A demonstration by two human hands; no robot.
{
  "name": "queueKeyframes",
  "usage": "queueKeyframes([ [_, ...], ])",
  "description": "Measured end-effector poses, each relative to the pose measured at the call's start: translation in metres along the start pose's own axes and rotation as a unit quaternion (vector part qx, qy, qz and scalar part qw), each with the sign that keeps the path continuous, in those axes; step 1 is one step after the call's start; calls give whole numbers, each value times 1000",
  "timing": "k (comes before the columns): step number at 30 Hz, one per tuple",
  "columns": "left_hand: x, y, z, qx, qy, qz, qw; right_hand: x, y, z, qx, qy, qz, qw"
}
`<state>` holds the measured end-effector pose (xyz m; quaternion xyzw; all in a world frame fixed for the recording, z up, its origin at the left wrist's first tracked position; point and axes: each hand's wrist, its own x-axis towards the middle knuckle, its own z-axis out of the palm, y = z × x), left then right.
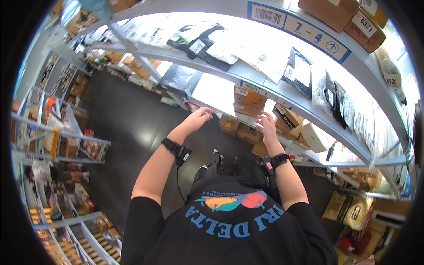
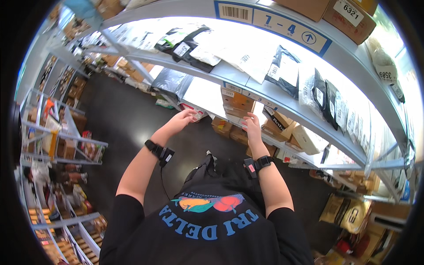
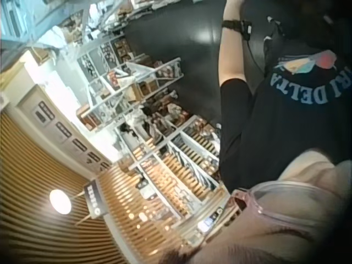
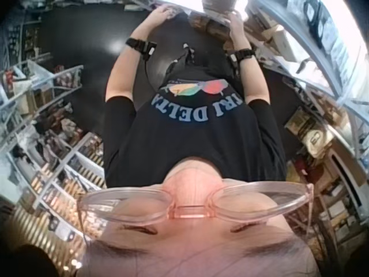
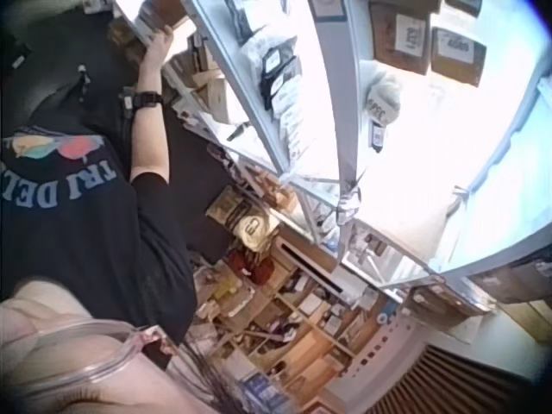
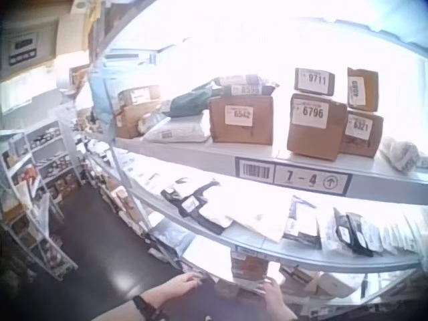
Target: Organize and sort small packages and boxes on warehouse shelves.
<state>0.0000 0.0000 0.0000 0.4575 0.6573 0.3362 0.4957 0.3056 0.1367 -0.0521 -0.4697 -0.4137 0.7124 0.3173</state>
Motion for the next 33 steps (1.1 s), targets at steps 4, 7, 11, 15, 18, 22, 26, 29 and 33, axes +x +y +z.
queueKeyframes([
  [4,70,14,-33,-89,-8,-121,989,19,13,39,34,89,-39,995],
  [7,133,-8,-7,-197,-19,-164,966,45,4,11,18,145,-55,988],
  [11,185,-11,14,-235,56,-163,957,82,4,-2,-4,177,-38,983],
  [15,208,20,21,-165,25,-116,979,128,4,-14,-60,197,-27,978],
  [18,227,16,2,-132,-3,-92,987,148,0,-11,-82,202,-16,976],
  [22,247,18,-19,-96,-39,-89,991,171,-5,-10,-100,218,-10,971],
  [26,264,9,-34,-60,-99,-89,989,174,0,-8,-101,252,6,962],
  [29,274,-5,-36,-30,-154,-91,983,161,29,5,-92,284,34,954],
  [33,292,-20,-34,18,-225,-78,971,161,52,28,-86,320,61,941],
])
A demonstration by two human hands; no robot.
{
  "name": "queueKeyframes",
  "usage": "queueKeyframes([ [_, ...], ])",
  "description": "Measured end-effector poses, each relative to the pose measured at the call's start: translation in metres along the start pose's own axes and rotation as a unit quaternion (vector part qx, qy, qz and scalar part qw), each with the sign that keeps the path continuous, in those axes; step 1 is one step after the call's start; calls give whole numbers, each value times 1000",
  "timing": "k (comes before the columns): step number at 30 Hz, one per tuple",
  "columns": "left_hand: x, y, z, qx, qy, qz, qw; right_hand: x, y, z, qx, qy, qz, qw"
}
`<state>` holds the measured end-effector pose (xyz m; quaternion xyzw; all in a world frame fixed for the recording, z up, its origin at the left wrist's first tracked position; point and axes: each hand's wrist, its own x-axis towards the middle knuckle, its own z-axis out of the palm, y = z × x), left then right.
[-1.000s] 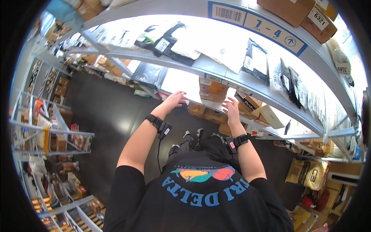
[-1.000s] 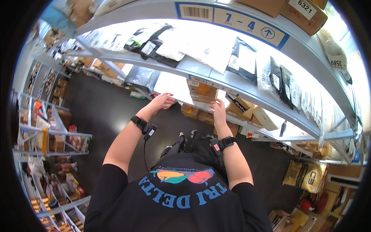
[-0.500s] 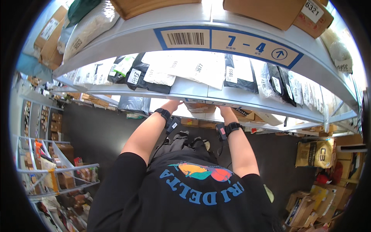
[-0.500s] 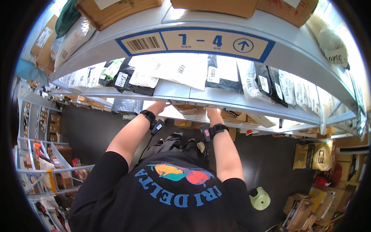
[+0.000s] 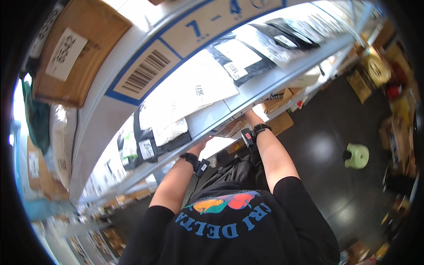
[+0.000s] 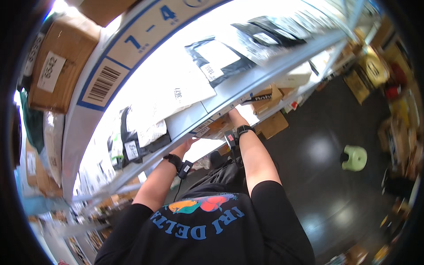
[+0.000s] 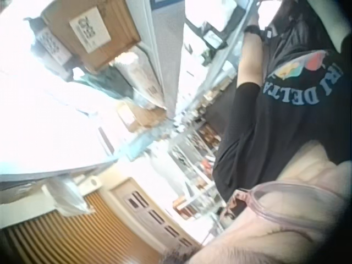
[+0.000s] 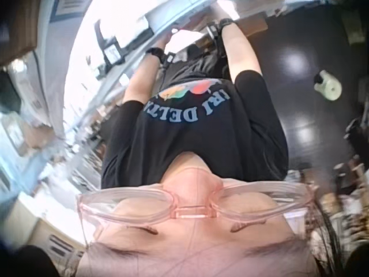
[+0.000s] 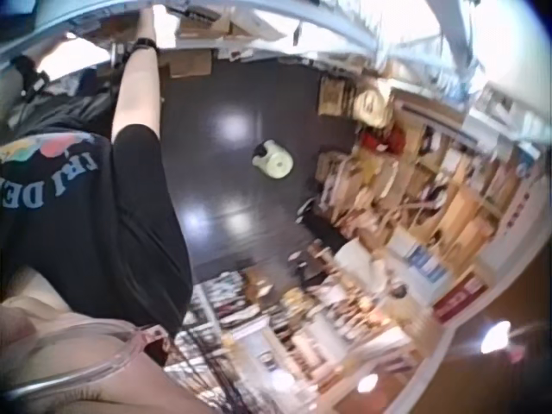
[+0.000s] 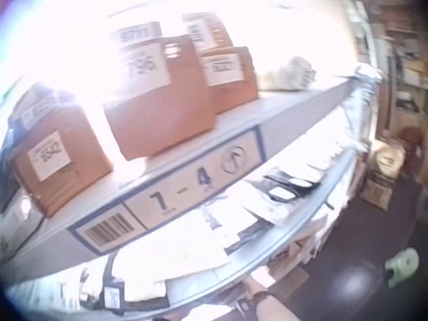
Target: Organize and sort small packages and boxes on warehouse shelves.
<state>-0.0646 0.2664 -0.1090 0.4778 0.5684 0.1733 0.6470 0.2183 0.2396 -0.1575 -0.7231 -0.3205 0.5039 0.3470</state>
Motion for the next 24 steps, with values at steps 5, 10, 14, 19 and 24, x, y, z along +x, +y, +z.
queueKeyframes([
  [5,8,-12,-3,65,-54,21,996,-5,1,13,-23,22,18,999],
  [10,-7,-23,-34,153,-94,74,981,-10,-10,52,-55,18,47,997],
  [14,-29,-47,-85,324,-109,199,918,-24,-13,91,-34,-11,67,997],
  [19,-50,-80,-145,247,-78,189,947,-34,-1,157,-27,-19,-15,999],
  [24,-106,-64,-130,-21,3,25,999,-53,9,209,-5,-52,31,998],
])
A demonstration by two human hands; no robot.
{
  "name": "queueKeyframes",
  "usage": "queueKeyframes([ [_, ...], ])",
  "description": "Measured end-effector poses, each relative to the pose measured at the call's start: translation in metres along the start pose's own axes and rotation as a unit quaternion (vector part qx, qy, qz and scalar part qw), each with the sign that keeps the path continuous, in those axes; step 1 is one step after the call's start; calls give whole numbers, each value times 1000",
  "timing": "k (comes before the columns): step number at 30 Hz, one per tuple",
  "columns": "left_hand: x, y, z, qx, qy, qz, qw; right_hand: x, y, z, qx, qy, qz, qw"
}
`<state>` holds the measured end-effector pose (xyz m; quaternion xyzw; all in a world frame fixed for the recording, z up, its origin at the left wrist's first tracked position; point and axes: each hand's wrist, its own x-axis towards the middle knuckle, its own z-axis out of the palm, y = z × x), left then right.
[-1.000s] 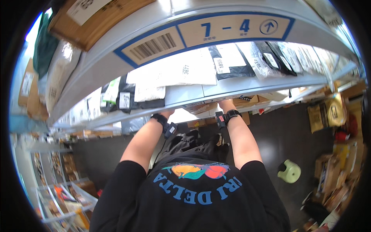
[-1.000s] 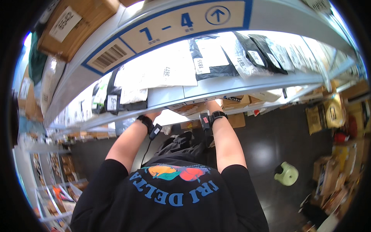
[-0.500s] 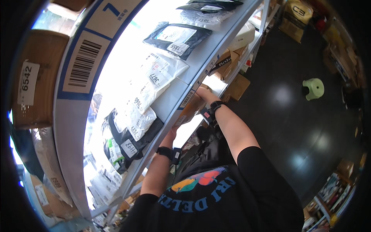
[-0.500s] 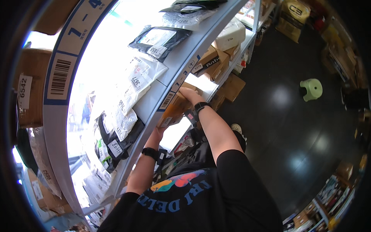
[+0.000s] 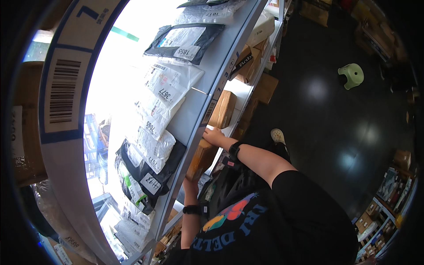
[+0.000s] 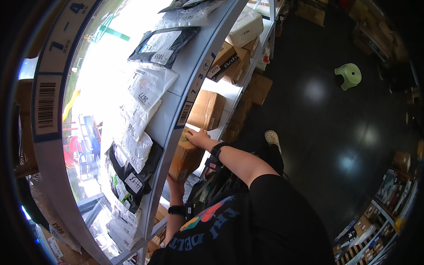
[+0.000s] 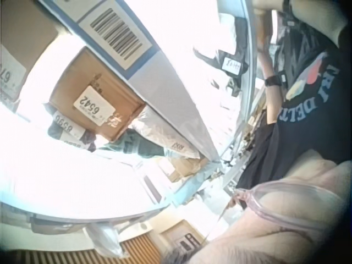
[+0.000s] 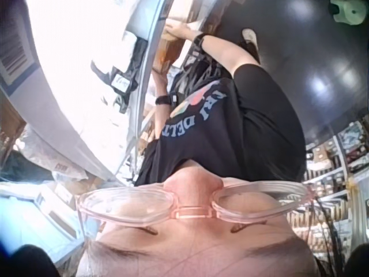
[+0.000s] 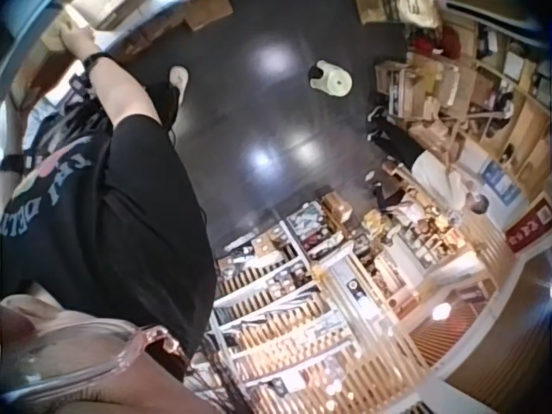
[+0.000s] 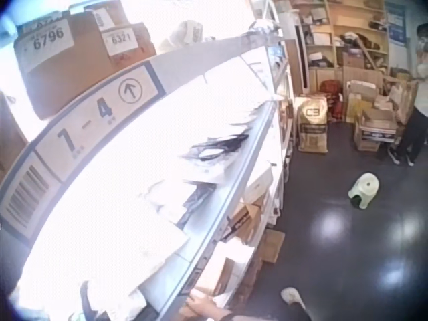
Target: Organize and sort small packages and boxes on warehouse shelves.
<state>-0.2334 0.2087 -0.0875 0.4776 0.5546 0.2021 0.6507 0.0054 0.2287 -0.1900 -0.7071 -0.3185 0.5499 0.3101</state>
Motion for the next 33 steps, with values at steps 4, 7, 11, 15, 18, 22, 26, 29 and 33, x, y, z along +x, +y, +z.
queueKeyframes([
  [4,-23,-7,0,-137,15,-50,989,10,14,28,-42,-78,7,996],
  [7,-21,-84,-83,-136,-3,-64,989,-5,-4,59,-28,-127,44,991],
  [11,-22,-57,-49,-180,-3,-179,967,18,58,80,-40,-141,79,986],
  [15,-24,-68,-71,-180,18,-167,969,-5,45,93,-19,-115,74,990],
  [18,-27,-64,-73,-221,3,-150,964,-17,28,95,18,-88,117,989],
  [22,6,-54,-36,-180,-17,-118,976,47,77,97,80,-20,0,997],
  [26,27,-73,-54,-175,46,-93,979,40,42,111,281,-114,7,953],
  [29,37,-83,-67,-180,68,-83,978,25,25,112,317,-138,-68,936],
  [33,43,-79,-64,-179,39,-109,977,17,24,92,183,-126,-67,973],
])
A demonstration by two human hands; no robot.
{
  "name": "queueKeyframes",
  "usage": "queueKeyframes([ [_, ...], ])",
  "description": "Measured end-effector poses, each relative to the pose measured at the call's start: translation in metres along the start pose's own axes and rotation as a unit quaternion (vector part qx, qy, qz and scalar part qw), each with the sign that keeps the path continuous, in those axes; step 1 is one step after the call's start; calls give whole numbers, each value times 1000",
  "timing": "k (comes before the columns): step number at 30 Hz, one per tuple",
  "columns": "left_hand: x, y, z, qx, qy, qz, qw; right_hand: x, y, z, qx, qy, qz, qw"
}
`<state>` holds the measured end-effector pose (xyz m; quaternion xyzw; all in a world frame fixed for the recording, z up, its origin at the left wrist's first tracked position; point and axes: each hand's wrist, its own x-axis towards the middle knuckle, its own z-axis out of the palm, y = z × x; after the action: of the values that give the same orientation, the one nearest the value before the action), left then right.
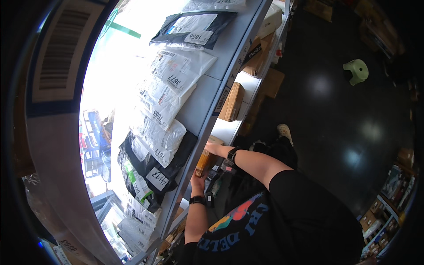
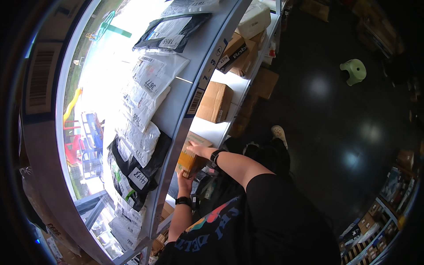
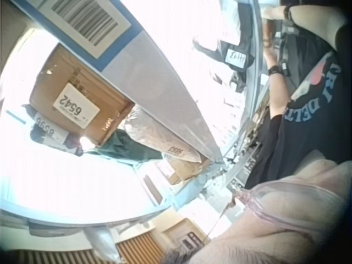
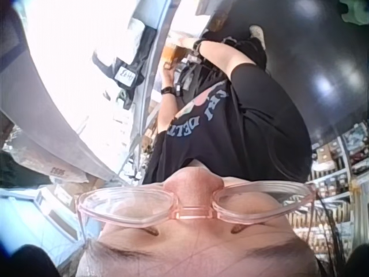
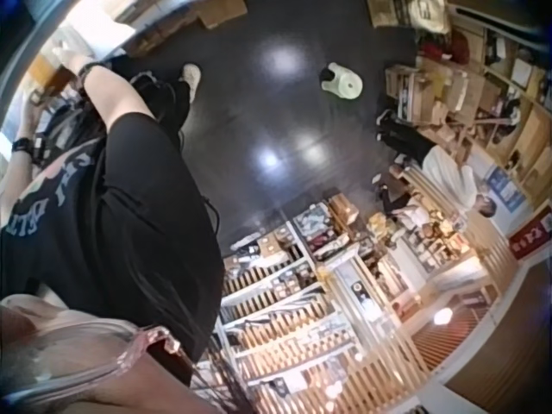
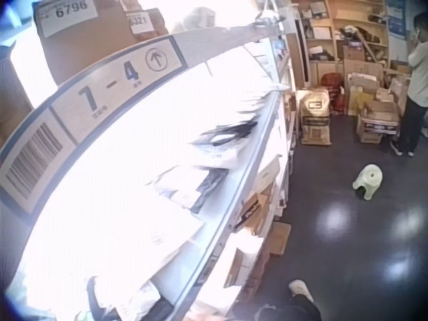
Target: Organize and sort small packages and boxes on warehouse shelves.
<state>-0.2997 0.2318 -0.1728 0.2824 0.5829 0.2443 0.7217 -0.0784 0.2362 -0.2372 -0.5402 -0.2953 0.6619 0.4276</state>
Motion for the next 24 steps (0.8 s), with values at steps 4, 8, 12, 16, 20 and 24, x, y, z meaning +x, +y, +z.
queueKeyframes([
  [4,-14,0,-18,31,57,-32,997,-37,-31,3,-260,79,-110,956],
  [8,-25,6,-15,107,114,-27,987,-25,-66,-81,-245,366,-298,847],
  [12,-41,10,17,248,166,109,948,-4,-78,-197,-290,540,-178,770],
  [16,-42,8,80,391,146,241,876,21,-38,-285,-172,406,-14,897],
  [20,-27,-11,18,337,183,234,893,31,-44,-226,-215,254,-37,942],
  [24,-24,-9,17,322,171,215,906,20,-20,-160,-202,215,-72,953],
])
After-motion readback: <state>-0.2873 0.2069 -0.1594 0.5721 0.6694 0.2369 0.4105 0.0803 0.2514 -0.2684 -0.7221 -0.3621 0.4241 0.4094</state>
